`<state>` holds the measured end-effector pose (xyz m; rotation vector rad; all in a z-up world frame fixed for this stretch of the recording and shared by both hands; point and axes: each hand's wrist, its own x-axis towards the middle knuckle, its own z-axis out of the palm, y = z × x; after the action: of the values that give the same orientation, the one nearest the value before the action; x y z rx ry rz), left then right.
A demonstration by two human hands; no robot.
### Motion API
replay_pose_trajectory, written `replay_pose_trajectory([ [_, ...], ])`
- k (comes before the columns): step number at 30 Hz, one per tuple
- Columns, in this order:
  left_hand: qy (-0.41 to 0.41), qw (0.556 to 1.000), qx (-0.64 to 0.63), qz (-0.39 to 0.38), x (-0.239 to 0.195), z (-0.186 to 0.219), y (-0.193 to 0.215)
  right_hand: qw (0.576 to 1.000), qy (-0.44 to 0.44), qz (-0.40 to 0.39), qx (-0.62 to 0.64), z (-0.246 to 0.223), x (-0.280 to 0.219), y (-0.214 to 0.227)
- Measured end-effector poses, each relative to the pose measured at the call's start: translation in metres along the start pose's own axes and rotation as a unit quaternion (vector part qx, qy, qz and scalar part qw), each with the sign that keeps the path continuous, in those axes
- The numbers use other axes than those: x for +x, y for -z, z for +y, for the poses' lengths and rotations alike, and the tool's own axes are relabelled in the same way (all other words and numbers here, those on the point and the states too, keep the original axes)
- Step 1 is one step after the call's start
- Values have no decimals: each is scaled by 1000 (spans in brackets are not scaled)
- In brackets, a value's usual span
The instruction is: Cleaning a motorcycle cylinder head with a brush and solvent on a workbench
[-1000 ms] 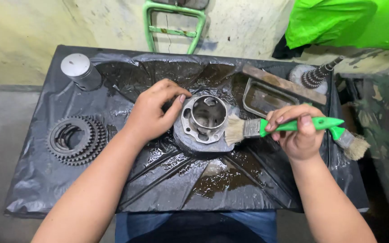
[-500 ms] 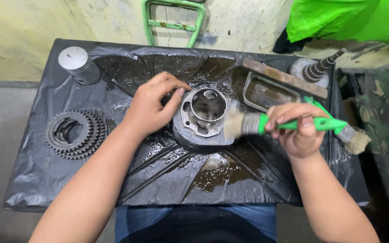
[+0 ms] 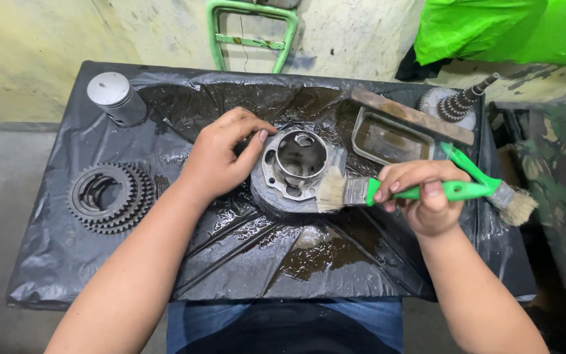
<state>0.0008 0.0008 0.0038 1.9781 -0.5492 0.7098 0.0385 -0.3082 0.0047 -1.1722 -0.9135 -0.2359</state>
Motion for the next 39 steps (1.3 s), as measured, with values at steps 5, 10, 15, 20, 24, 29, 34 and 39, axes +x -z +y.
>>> replay_pose_trajectory([
  [5,3,1000,2,-4,-1,-3,0,997,-9,49,-62,14,-2,19],
  [10,1,1000,-1,-2,-1,-2,-1,990,28,45,-128,4,0,8],
  [15,6,1000,1,-1,0,-1,0,1000,-4,22,-4,12,1,12],
  [20,1,1000,9,1,4,-2,-1,996,16,48,-73,11,3,14],
  [24,10,1000,8,-3,2,-1,0,999,-2,29,-35,5,0,11],
  [29,8,1000,-1,-6,0,-6,-2,999,-21,36,5,10,-3,14],
  [34,9,1000,0,-8,2,-5,-2,995,4,62,-80,-4,3,0],
  [39,6,1000,-2,-10,0,-6,-1,1000,5,24,3,-2,1,2],
])
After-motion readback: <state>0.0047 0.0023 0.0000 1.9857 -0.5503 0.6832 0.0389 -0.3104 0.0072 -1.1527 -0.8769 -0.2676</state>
